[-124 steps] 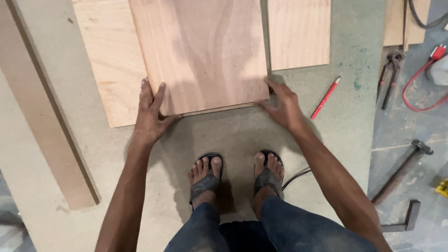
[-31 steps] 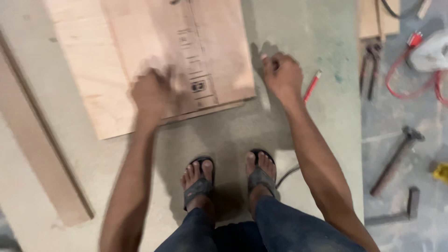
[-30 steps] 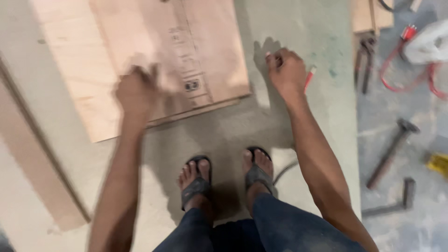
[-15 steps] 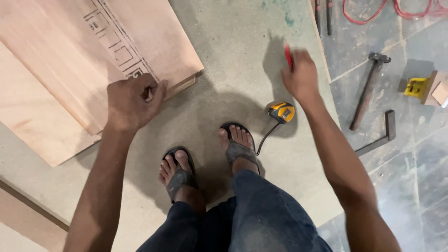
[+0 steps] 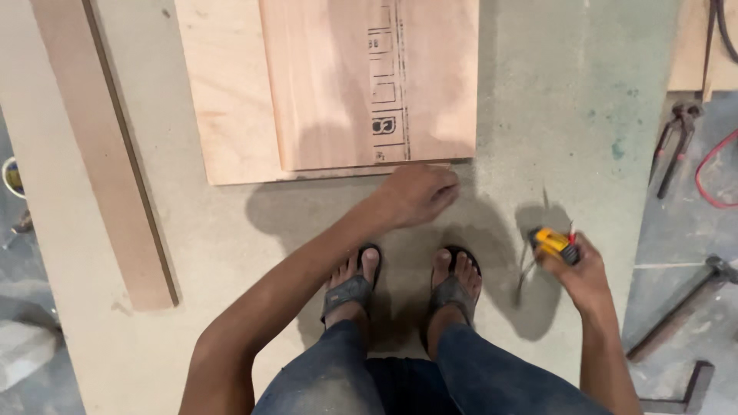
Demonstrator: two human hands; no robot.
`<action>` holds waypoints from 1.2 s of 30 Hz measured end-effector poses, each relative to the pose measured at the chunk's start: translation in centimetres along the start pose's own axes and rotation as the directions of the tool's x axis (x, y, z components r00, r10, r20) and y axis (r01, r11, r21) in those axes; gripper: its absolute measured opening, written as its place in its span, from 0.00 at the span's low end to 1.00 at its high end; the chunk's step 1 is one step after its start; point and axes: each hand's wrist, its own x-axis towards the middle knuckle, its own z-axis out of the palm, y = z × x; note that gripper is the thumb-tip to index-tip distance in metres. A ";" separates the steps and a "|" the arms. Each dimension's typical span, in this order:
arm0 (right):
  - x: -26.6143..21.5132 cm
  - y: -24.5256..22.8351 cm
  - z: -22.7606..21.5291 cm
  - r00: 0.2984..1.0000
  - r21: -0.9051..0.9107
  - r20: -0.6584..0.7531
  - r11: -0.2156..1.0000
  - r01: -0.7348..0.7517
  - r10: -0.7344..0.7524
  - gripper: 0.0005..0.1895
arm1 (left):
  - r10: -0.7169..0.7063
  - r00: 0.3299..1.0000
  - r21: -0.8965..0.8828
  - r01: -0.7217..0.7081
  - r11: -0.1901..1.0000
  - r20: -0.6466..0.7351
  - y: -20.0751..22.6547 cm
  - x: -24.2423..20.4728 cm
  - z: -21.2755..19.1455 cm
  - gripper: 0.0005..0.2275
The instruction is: The person measures and marks a plywood sheet with a tape measure and pencil, then uses a circular saw to cut the sheet into smaller pieces. The person also measures and marks another piece of plywood.
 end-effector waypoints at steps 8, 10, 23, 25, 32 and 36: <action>7.3 -13.9 11.4 0.958 0.057 -0.045 0.957 0.285 -0.283 0.18 | 0.009 0.913 -0.481 -0.223 0.848 -0.407 1.1 1.4 4.2 0.25; 7.4 -16.8 14.3 0.943 0.073 -0.002 0.941 0.332 -0.332 0.24 | -0.187 0.894 -0.693 -0.168 0.701 -0.407 0.6 1.7 4.1 0.24; 7.3 -17.3 15.5 0.893 0.368 0.239 0.887 0.280 -0.381 0.05 | -0.393 0.855 -0.704 0.048 0.708 -0.338 0.0 -1.5 -0.5 0.15; 7.8 -16.5 15.2 0.915 0.352 0.175 0.891 0.288 -0.364 0.05 | -0.340 0.861 -0.656 0.011 0.755 -0.378 -0.2 -1.3 0.0 0.14; 8.5 -15.9 15.5 0.952 0.379 0.136 0.902 0.204 -0.273 0.11 | -0.350 0.880 -0.642 0.068 0.763 -0.322 -0.5 -1.2 0.8 0.14; 8.6 -16.3 15.3 0.938 0.377 0.196 0.905 0.198 -0.287 0.11 | -0.206 0.882 -0.420 0.010 0.907 -0.424 -0.6 -1.6 -0.1 0.13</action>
